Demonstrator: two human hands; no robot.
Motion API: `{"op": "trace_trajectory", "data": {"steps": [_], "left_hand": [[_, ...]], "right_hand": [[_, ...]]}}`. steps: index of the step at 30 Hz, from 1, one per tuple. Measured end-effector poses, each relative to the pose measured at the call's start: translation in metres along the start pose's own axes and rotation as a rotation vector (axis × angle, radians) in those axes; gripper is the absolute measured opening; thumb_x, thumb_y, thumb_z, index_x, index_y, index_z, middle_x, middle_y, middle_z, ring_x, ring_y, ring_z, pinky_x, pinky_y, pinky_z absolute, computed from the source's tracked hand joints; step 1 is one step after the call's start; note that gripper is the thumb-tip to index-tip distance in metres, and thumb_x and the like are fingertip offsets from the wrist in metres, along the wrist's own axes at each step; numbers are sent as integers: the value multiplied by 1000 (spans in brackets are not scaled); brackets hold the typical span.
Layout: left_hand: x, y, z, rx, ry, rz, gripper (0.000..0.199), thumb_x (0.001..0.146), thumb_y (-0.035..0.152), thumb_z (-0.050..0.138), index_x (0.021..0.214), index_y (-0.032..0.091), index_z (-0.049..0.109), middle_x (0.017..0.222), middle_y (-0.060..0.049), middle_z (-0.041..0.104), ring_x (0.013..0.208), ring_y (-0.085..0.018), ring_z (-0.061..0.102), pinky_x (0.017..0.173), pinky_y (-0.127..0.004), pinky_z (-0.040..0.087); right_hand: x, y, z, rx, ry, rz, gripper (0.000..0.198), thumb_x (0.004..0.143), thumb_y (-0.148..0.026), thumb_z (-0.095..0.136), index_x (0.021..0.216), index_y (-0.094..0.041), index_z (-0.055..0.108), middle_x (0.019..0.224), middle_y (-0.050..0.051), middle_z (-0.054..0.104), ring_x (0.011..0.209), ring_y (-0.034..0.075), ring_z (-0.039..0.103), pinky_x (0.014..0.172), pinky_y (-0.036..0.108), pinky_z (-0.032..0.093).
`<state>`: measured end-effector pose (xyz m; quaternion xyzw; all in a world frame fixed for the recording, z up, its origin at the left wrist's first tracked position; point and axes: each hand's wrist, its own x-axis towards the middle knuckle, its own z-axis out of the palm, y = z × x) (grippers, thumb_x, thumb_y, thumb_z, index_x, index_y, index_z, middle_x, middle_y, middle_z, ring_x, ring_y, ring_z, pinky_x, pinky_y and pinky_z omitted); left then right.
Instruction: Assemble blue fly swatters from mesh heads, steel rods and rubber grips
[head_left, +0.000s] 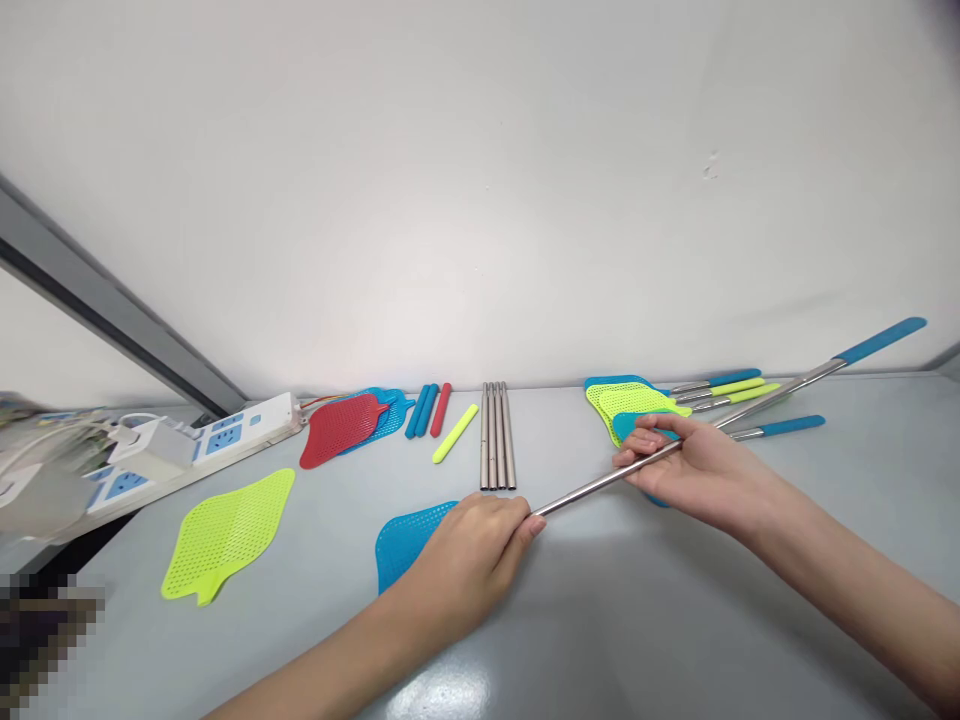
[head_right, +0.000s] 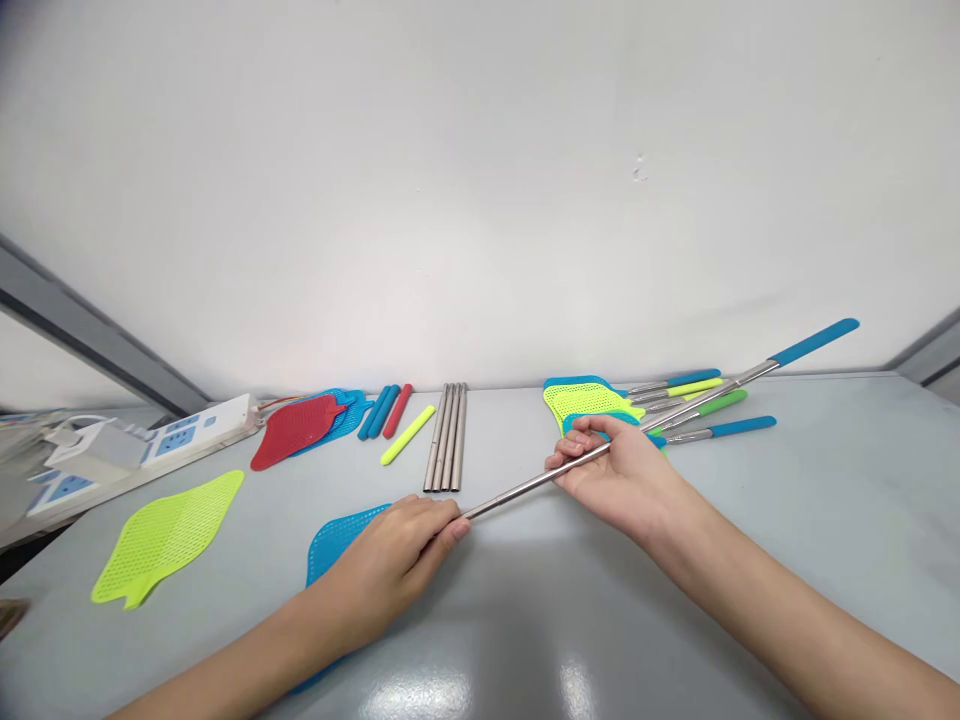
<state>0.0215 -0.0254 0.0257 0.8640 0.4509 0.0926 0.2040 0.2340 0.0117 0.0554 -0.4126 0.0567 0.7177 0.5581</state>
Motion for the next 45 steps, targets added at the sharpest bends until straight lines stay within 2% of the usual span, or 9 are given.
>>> {"op": "trace_trajectory", "data": {"steps": [6, 10, 17, 22, 28, 32, 36, 40, 45], "left_hand": [[-1, 0, -4, 14, -6, 30, 35, 92, 32, 19, 63, 18, 33, 63, 3, 46, 60, -11, 40, 69, -27, 33], [-2, 0, -5, 6, -5, 36, 34, 92, 32, 19, 66, 18, 36, 68, 2, 47, 65, -12, 40, 70, -27, 33], [-1, -3, -3, -29, -18, 102, 34, 91, 31, 23, 66, 17, 41, 70, 0, 48, 70, -12, 42, 73, -25, 35], [-1, -3, 0, 38, -10, 96, 34, 91, 31, 22, 67, 17, 42, 70, 0, 50, 67, -12, 42, 72, -28, 34], [0, -5, 4, 81, 8, 75, 33, 91, 29, 21, 67, 17, 41, 68, 1, 49, 65, -12, 40, 69, -29, 32], [0, -5, 5, 59, 0, 41, 34, 91, 28, 21, 63, 17, 37, 62, 2, 45, 62, -12, 37, 67, -29, 31], [0, -3, 0, -42, -65, -1, 35, 90, 31, 20, 60, 17, 31, 58, 3, 40, 61, -12, 36, 68, -27, 31], [-1, -2, -9, -197, -156, -102, 39, 89, 40, 20, 59, 17, 28, 59, 3, 36, 64, -11, 38, 66, -24, 32], [-3, -4, -17, -243, -214, -161, 40, 86, 46, 23, 62, 17, 37, 61, 3, 37, 61, -10, 37, 58, -23, 30]], "right_hand": [[0, -11, -1, -41, -22, -22, 18, 72, -8, 38, 64, -20, 28, 54, -6, 23, 40, 7, 29, 41, 25, 35], [1, -15, -1, -67, -37, -52, 18, 73, -10, 39, 64, -20, 27, 53, -6, 23, 39, 8, 28, 39, 24, 32], [3, -25, 1, -11, 53, -110, 24, 68, -18, 52, 57, -20, 30, 46, -8, 23, 37, 6, 23, 35, 21, 23], [6, -26, -1, -28, 33, -138, 22, 72, -13, 43, 56, -20, 28, 43, -8, 21, 35, 7, 19, 35, 21, 20], [8, -13, -4, -18, -21, -205, 22, 71, -6, 37, 56, -18, 27, 43, -8, 22, 33, 6, 20, 35, 20, 20], [7, 3, -5, 51, -25, -280, 27, 77, -9, 34, 56, -19, 22, 44, -9, 16, 33, 5, 15, 33, 19, 17], [6, 13, -7, 87, -35, -323, 31, 82, -16, 33, 56, -19, 17, 46, -9, 12, 33, 6, 13, 32, 19, 17], [7, 19, -10, 104, -32, -363, 33, 82, -15, 35, 55, -19, 17, 47, -9, 9, 34, 6, 11, 32, 20, 16], [6, 28, -13, 107, -34, -383, 35, 84, -18, 35, 56, -19, 14, 48, -9, 6, 35, 6, 10, 32, 20, 16]]}}
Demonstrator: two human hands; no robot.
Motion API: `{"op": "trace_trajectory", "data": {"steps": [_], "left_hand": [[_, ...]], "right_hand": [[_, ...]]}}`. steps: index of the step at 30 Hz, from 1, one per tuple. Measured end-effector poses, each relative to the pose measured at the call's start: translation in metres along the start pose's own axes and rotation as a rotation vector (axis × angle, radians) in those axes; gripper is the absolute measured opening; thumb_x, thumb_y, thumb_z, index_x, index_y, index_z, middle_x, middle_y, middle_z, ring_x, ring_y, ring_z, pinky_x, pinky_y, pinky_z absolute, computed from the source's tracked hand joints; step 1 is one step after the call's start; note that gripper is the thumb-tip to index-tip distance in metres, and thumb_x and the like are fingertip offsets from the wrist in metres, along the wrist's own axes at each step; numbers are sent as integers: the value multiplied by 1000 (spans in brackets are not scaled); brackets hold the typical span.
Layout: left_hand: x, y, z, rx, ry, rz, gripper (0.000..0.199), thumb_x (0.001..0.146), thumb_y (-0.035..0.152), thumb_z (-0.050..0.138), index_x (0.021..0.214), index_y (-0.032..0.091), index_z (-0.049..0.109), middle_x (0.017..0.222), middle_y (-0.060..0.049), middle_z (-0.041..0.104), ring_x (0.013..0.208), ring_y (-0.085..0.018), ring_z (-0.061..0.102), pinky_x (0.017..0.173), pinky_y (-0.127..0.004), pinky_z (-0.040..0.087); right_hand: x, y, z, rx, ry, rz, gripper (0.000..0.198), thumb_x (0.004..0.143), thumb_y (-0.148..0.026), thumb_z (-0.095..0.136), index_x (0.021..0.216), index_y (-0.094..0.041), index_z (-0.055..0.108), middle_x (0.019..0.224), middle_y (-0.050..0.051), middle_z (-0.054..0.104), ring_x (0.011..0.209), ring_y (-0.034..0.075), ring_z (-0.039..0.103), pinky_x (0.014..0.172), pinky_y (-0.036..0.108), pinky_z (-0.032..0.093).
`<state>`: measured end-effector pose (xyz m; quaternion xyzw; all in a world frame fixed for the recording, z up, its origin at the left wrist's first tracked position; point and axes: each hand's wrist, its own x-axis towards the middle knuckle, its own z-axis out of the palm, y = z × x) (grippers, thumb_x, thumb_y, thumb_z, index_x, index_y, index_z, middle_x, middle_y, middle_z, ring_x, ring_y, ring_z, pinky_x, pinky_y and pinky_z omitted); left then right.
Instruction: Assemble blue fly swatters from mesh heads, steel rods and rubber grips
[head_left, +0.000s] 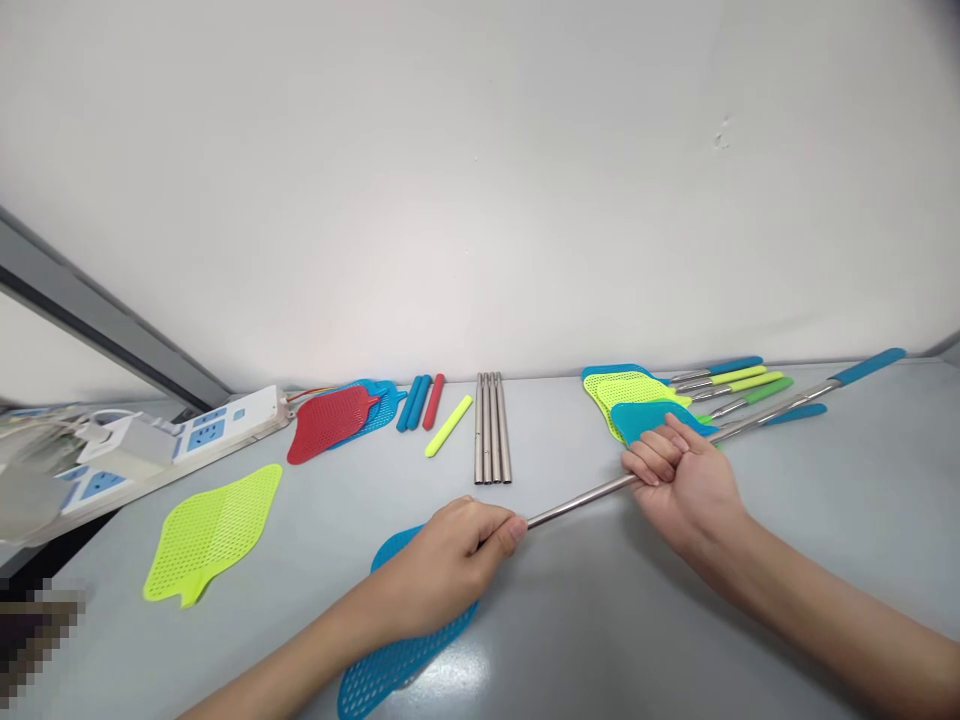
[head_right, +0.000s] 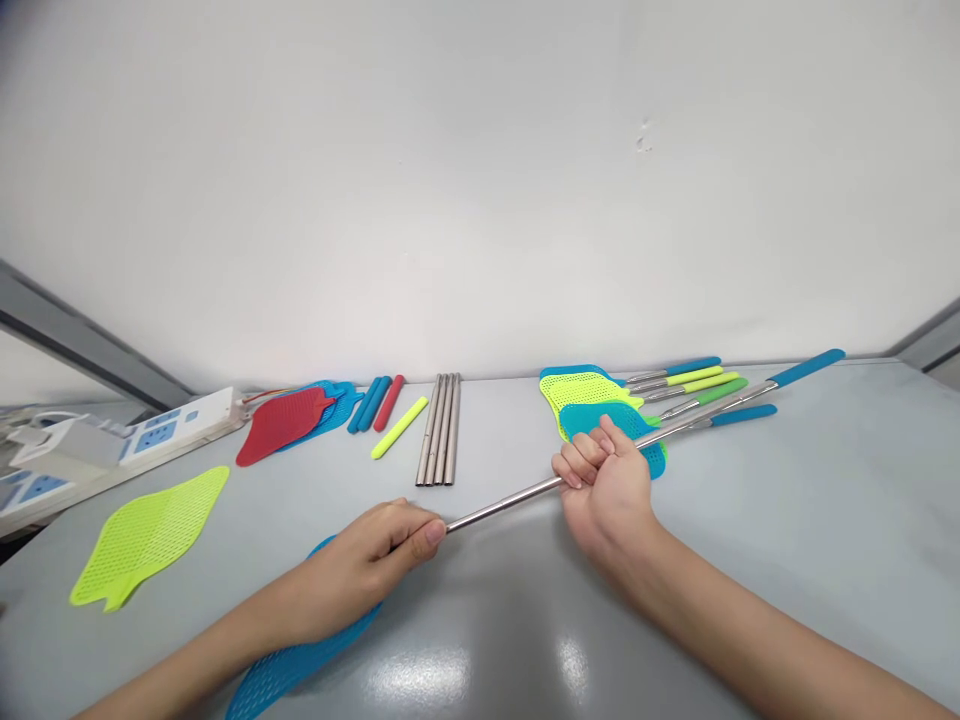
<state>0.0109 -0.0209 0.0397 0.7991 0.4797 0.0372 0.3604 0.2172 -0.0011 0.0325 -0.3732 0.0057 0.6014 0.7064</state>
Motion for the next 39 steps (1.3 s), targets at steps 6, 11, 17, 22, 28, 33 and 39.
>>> {"op": "trace_trajectory", "data": {"steps": [6, 11, 17, 22, 28, 33, 39], "left_hand": [[1, -2, -6, 0, -29, 7, 41, 86, 45, 24, 60, 17, 36, 59, 3, 35, 60, -10, 38, 56, -23, 28], [0, -1, -6, 1, -30, 7, 41, 87, 44, 24, 61, 17, 38, 59, 4, 38, 61, -10, 39, 56, -23, 28], [-1, 0, -2, 48, -34, 7, 43, 87, 46, 22, 60, 16, 36, 58, 3, 36, 59, -9, 38, 53, -23, 25], [-1, 0, -1, 73, -27, 9, 42, 87, 46, 23, 63, 17, 41, 59, 3, 39, 60, -10, 38, 54, -24, 25], [0, -2, 6, 110, 2, 36, 43, 88, 45, 22, 62, 17, 41, 59, 2, 41, 60, -11, 40, 55, -24, 26], [0, -3, 11, 149, 32, 73, 42, 89, 43, 21, 62, 17, 40, 60, 2, 45, 63, -11, 43, 60, -24, 30], [-2, 1, 17, 281, 95, 179, 39, 90, 32, 23, 59, 16, 40, 55, 3, 45, 54, -10, 39, 62, -26, 30]], "right_hand": [[-5, 7, -1, 36, 18, 19, 35, 84, -17, 36, 56, -19, 15, 47, -9, 7, 35, 6, 10, 32, 19, 17], [-8, 11, -4, 86, 15, 33, 34, 81, -16, 40, 54, -19, 18, 46, -9, 7, 36, 7, 9, 31, 19, 17], [-11, 15, -5, 100, -1, 46, 34, 80, -15, 41, 53, -18, 20, 46, -9, 8, 37, 6, 8, 32, 19, 16], [-13, 17, -6, 93, 0, 42, 35, 80, -17, 42, 54, -18, 19, 46, -9, 8, 37, 6, 8, 33, 19, 15], [-14, 21, -10, 84, -7, 54, 36, 81, -19, 41, 54, -18, 18, 46, -9, 7, 37, 6, 8, 34, 20, 15], [-16, 23, -12, 122, 16, 73, 35, 79, -18, 43, 53, -18, 20, 45, -9, 8, 38, 6, 7, 34, 20, 14], [-17, 26, -14, 151, 15, 109, 36, 81, -20, 43, 53, -18, 22, 45, -9, 8, 38, 7, 6, 34, 20, 14]]}}
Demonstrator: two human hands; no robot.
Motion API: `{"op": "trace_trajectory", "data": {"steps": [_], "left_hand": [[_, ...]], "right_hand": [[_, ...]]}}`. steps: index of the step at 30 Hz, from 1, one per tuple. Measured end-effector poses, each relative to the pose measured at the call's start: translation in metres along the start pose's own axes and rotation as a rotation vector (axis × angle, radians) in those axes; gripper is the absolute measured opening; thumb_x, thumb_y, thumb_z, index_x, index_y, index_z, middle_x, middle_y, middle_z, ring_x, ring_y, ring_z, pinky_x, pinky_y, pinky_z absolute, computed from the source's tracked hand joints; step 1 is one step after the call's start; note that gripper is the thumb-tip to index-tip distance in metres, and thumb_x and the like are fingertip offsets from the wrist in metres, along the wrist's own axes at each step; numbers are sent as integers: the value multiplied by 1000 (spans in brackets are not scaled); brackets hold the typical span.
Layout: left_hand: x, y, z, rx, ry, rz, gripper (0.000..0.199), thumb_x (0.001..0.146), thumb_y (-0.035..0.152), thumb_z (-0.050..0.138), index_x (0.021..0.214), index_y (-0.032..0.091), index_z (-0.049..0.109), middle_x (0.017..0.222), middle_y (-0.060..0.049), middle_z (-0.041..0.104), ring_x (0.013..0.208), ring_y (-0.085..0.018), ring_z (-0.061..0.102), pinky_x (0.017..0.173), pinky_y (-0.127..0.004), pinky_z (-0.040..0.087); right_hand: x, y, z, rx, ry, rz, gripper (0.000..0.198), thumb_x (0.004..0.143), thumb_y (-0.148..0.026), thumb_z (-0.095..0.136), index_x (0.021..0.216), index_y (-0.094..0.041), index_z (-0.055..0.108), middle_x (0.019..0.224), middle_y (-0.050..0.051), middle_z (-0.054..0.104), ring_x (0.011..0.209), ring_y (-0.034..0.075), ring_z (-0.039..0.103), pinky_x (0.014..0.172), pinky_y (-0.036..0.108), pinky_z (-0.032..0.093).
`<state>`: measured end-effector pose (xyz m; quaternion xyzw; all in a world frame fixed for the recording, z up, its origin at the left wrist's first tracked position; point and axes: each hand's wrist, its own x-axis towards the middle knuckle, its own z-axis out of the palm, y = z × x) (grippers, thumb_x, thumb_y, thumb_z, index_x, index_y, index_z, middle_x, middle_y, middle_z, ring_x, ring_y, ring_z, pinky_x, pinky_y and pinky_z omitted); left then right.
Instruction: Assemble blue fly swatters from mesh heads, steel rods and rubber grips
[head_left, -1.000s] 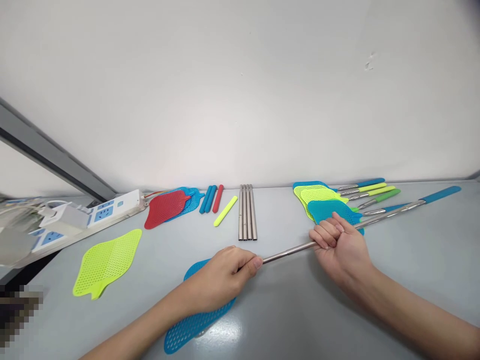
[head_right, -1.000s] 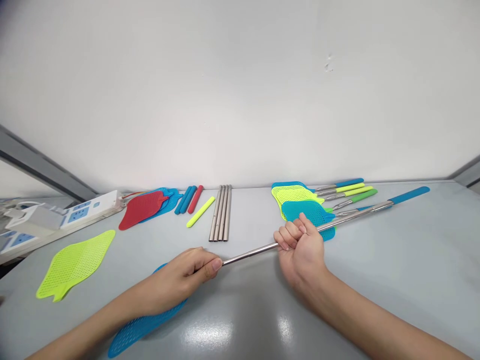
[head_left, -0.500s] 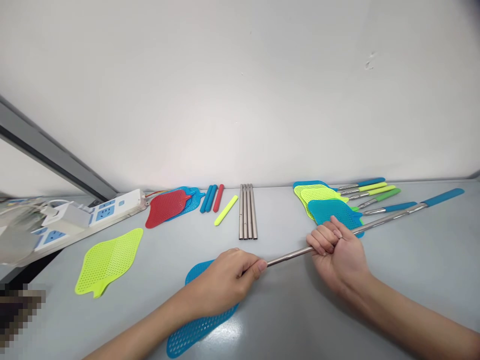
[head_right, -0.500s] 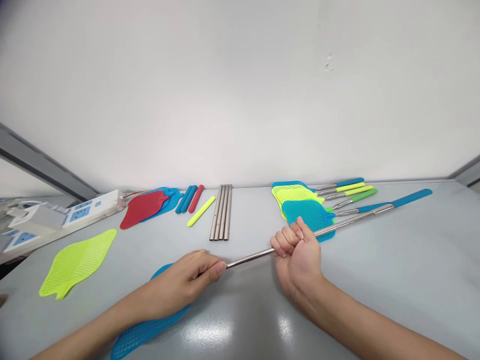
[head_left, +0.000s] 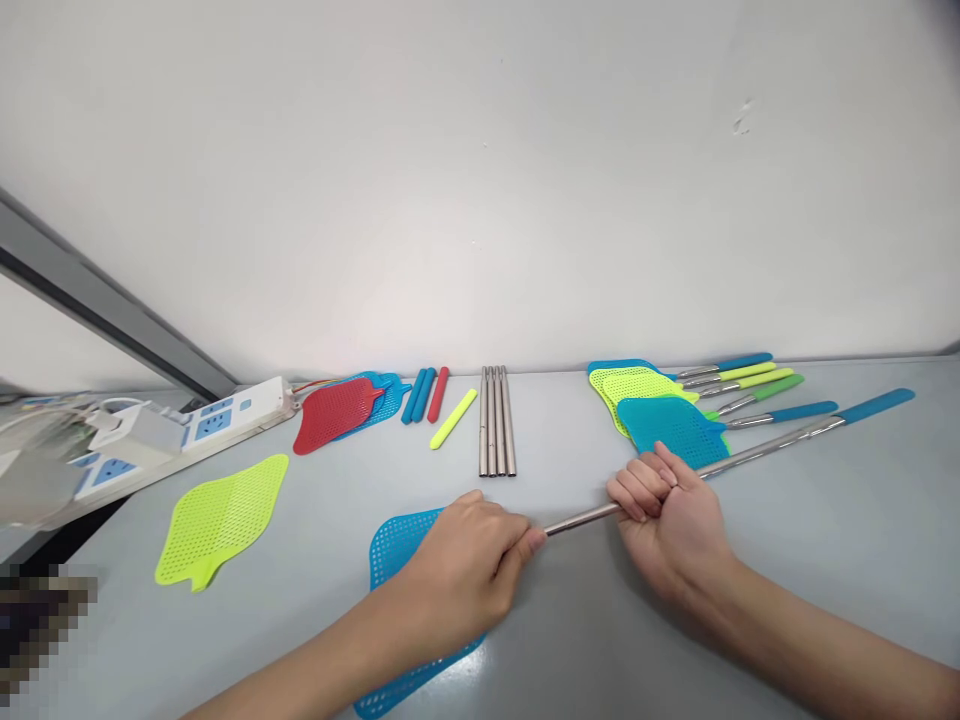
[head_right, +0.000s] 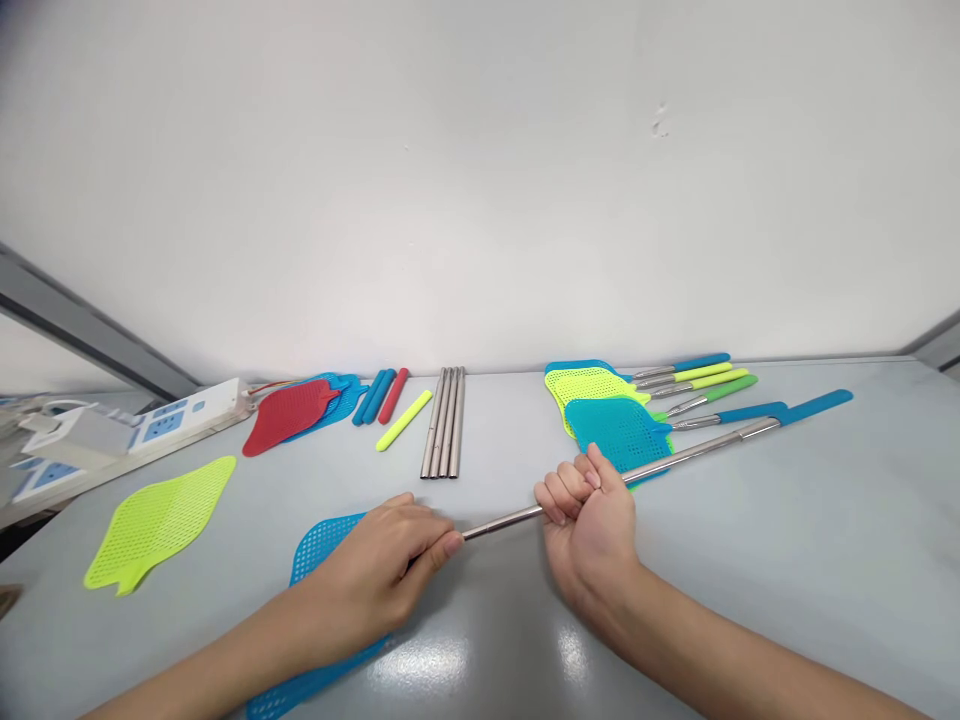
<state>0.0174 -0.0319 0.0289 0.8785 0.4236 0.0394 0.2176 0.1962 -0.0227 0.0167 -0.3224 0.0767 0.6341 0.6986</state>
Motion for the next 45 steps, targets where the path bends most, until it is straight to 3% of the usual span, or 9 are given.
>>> {"op": "trace_trajectory", "data": {"steps": [9, 13, 18, 22, 25, 30, 32, 37, 45], "left_hand": [[5, 1, 3, 97, 70, 21, 39, 91, 31, 21, 58, 16, 37, 55, 2, 44, 53, -10, 35, 60, -28, 27], [6, -1, -6, 77, 103, -19, 38, 90, 32, 24, 59, 16, 37, 56, 3, 45, 54, -10, 36, 62, -29, 27], [7, -4, -17, 45, 153, -25, 37, 91, 32, 24, 61, 16, 38, 56, 3, 44, 55, -10, 36, 64, -29, 28], [8, -7, -24, 55, 165, -70, 38, 91, 34, 23, 60, 17, 37, 56, 3, 43, 58, -11, 38, 67, -29, 29], [7, -8, -29, 66, 144, -77, 39, 91, 35, 22, 60, 17, 39, 56, 3, 43, 59, -11, 39, 68, -29, 29], [4, -3, -33, 94, 96, 22, 37, 91, 35, 24, 63, 17, 42, 58, 2, 47, 59, -11, 40, 65, -29, 29], [2, 0, -33, 117, 87, 66, 37, 91, 33, 25, 61, 16, 40, 58, 2, 48, 58, -10, 39, 64, -28, 28], [-3, 3, -32, 188, 81, 151, 36, 90, 31, 27, 60, 16, 41, 56, 2, 48, 56, -11, 38, 62, -29, 27], [-6, 6, -25, 219, 42, 206, 37, 90, 31, 28, 60, 17, 44, 56, 2, 48, 54, -11, 37, 62, -28, 27]], "right_hand": [[0, -10, 10, -52, -83, 16, 33, 79, -18, 44, 52, -18, 25, 45, -9, 11, 37, 6, 10, 34, 19, 18], [0, -11, 16, -103, -162, 59, 27, 78, -17, 43, 53, -17, 34, 47, -6, 27, 40, 5, 29, 42, 19, 32], [-12, 1, 10, -580, -377, 357, 22, 82, -32, 45, 86, -16, 59, 75, 3, 55, 70, 13, 53, 67, 28, 42], [-23, 3, 6, -980, -736, 455, 38, 86, -35, 36, 76, -11, 63, 70, 6, 58, 65, 12, 54, 65, 28, 41], [-27, -7, 13, -1166, -872, 289, 39, 86, -37, 36, 73, -12, 63, 64, 5, 58, 59, 12, 54, 60, 27, 42], [-28, -32, 33, -1516, -975, -599, 21, 85, -25, 42, 86, -19, 62, 81, 4, 62, 79, 14, 55, 72, 25, 42], [-28, -38, 37, -1627, -1028, -717, 20, 84, -24, 44, 91, -21, 62, 89, 4, 62, 85, 14, 54, 72, 24, 42], [-22, -46, 30, -1920, -1061, -269, 26, 84, -37, 44, 85, -23, 66, 77, 2, 61, 69, 14, 53, 57, 22, 39], [-15, -46, 27, -1937, -951, 302, 33, 82, -44, 44, 78, -19, 65, 66, 0, 45, 52, 7, 35, 44, 19, 27]]}}
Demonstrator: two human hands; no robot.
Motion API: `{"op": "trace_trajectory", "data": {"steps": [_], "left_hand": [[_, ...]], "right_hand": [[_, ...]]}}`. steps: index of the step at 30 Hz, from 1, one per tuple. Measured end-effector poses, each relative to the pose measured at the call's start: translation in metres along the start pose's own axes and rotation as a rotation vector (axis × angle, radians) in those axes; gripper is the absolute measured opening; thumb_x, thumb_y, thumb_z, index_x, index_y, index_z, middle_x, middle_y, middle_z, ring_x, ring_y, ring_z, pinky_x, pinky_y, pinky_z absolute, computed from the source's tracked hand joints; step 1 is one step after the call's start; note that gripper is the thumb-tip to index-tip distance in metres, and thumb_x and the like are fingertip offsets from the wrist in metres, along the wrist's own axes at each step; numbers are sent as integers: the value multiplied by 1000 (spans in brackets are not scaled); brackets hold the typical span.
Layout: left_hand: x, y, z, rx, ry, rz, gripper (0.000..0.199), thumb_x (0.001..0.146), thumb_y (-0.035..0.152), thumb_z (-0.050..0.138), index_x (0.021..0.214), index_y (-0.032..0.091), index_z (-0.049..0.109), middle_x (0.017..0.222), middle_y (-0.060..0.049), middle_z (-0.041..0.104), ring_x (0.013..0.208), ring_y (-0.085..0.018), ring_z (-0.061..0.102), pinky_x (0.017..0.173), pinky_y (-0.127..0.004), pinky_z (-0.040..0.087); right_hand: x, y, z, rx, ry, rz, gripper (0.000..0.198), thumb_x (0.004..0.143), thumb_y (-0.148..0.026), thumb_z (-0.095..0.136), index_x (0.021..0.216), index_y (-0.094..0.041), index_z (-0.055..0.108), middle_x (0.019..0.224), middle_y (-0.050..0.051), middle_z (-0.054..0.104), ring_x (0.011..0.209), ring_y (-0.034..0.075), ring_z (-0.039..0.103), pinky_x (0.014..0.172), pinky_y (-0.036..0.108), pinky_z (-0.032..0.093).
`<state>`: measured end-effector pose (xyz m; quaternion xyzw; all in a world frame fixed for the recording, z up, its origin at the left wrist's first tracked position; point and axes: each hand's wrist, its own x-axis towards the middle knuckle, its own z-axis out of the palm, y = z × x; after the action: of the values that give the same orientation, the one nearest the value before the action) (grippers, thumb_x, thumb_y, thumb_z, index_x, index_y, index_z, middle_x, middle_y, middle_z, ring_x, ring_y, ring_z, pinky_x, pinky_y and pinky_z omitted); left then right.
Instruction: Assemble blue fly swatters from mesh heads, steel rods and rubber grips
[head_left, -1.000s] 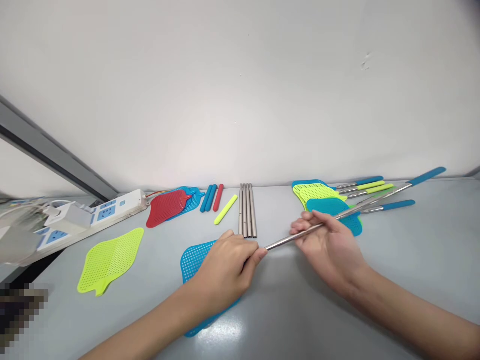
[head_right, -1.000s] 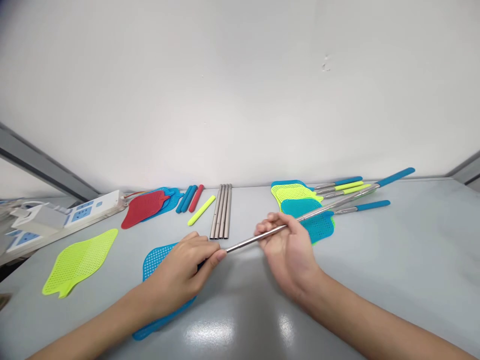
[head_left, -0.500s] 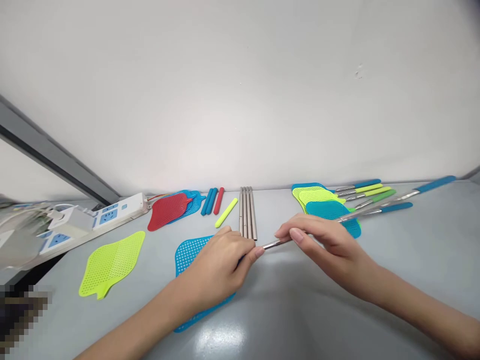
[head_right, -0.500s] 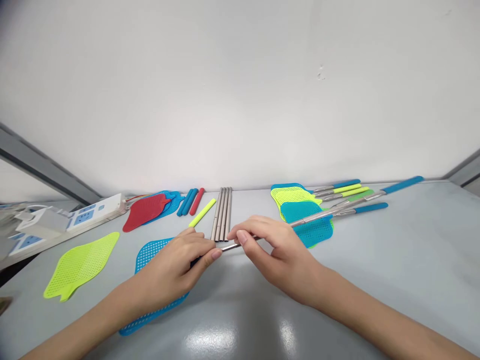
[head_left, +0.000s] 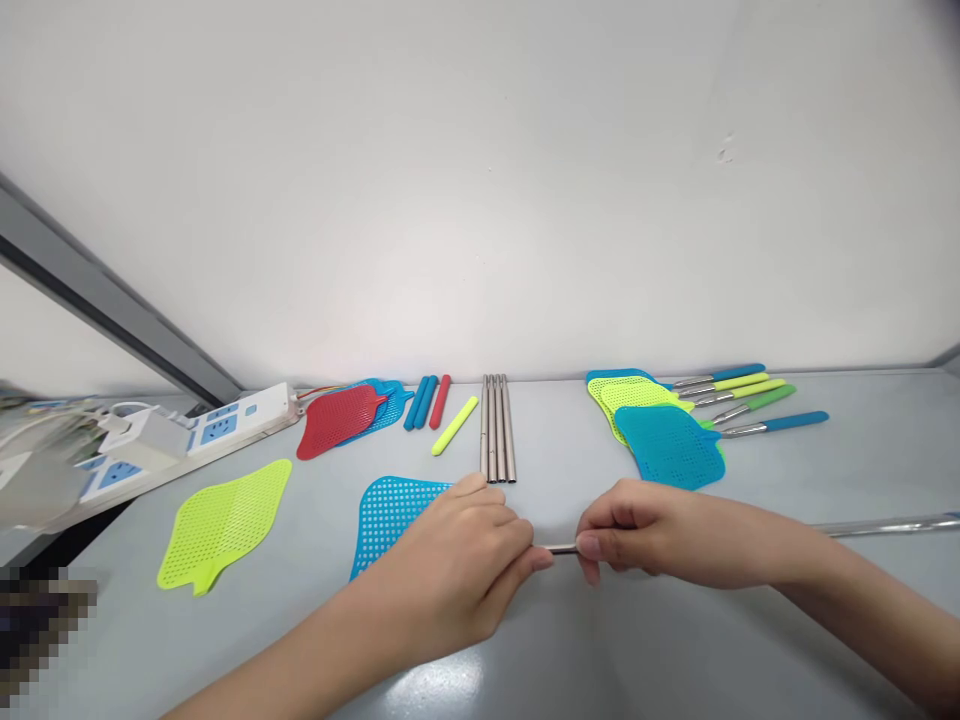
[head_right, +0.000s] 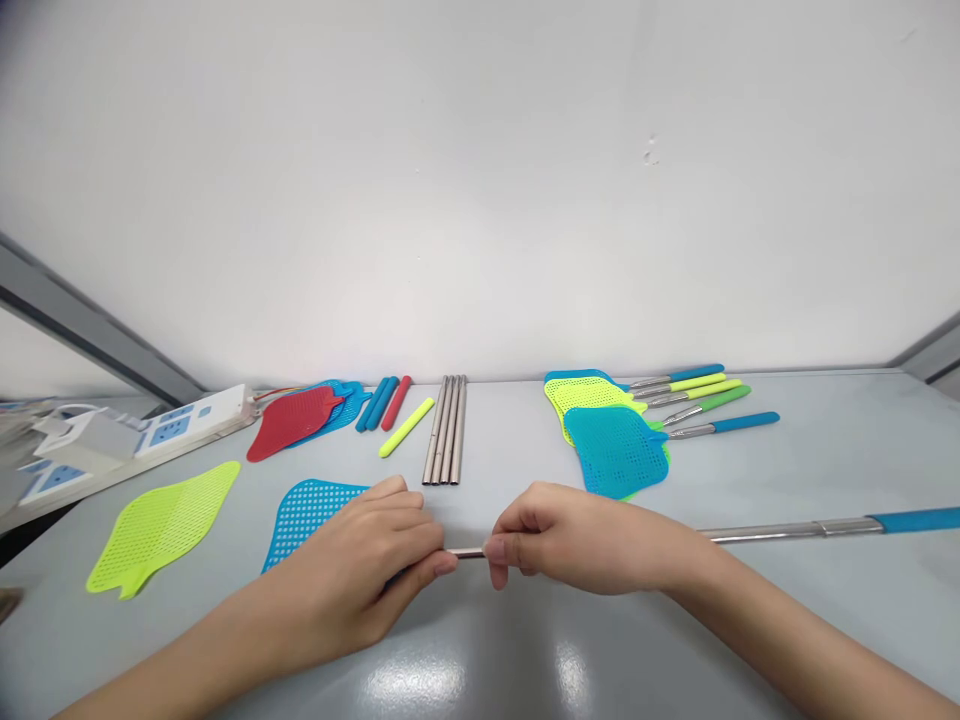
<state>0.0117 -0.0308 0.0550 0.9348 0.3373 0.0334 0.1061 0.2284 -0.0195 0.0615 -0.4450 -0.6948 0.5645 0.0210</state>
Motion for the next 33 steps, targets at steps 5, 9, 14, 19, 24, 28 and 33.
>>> {"op": "trace_trajectory", "data": {"steps": [5, 9, 14, 19, 24, 28, 33], "left_hand": [[-2, 2, 4, 63, -33, 33, 36, 89, 30, 29, 61, 17, 47, 56, 0, 49, 54, -12, 38, 58, -29, 24], [-2, 6, 4, 112, 3, 85, 35, 88, 28, 32, 59, 17, 46, 54, 1, 48, 52, -12, 36, 56, -29, 23], [-3, 11, 10, 172, 98, 137, 30, 85, 23, 38, 56, 17, 45, 52, 1, 46, 50, -12, 34, 55, -29, 21], [-3, 12, 16, 176, 146, 181, 28, 83, 22, 40, 56, 17, 44, 50, 1, 45, 48, -12, 34, 54, -30, 21], [-4, 16, 23, 165, 169, 189, 21, 79, 18, 43, 58, 18, 44, 51, 1, 46, 49, -13, 33, 54, -30, 22], [-4, 18, 27, 149, 157, 180, 19, 77, 18, 44, 58, 18, 44, 52, 1, 47, 48, -13, 33, 54, -30, 23], [-2, 11, 21, 150, 141, 148, 26, 82, 21, 39, 57, 17, 45, 52, 0, 46, 50, -12, 35, 55, -30, 24]], "right_hand": [[9, 3, 7, 231, -155, 126, 33, 79, -44, 48, 70, -14, 58, 60, -2, 41, 45, 4, 30, 40, 16, 22], [14, 9, 11, 411, -244, 163, 33, 78, -43, 49, 63, -14, 50, 53, -5, 34, 40, 2, 20, 35, 17, 11], [16, 8, 12, 577, -383, 219, 29, 78, -37, 51, 60, -15, 45, 46, -9, 22, 37, 2, 13, 32, 16, 6], [17, 8, 14, 674, -477, 257, 27, 80, -32, 47, 59, -15, 44, 43, -10, 19, 35, 2, 10, 29, 14, 5], [20, 12, 19, 695, -526, 289, 26, 81, -31, 46, 61, -15, 44, 43, -10, 19, 34, 2, 9, 28, 13, 6], [21, 14, 21, 688, -541, 307, 27, 82, -33, 45, 61, -16, 44, 44, -10, 18, 35, 3, 9, 28, 13, 6], [20, 11, 18, 641, -438, 212, 31, 82, -39, 46, 65, -14, 50, 46, -9, 21, 37, 3, 11, 31, 16, 6]]}}
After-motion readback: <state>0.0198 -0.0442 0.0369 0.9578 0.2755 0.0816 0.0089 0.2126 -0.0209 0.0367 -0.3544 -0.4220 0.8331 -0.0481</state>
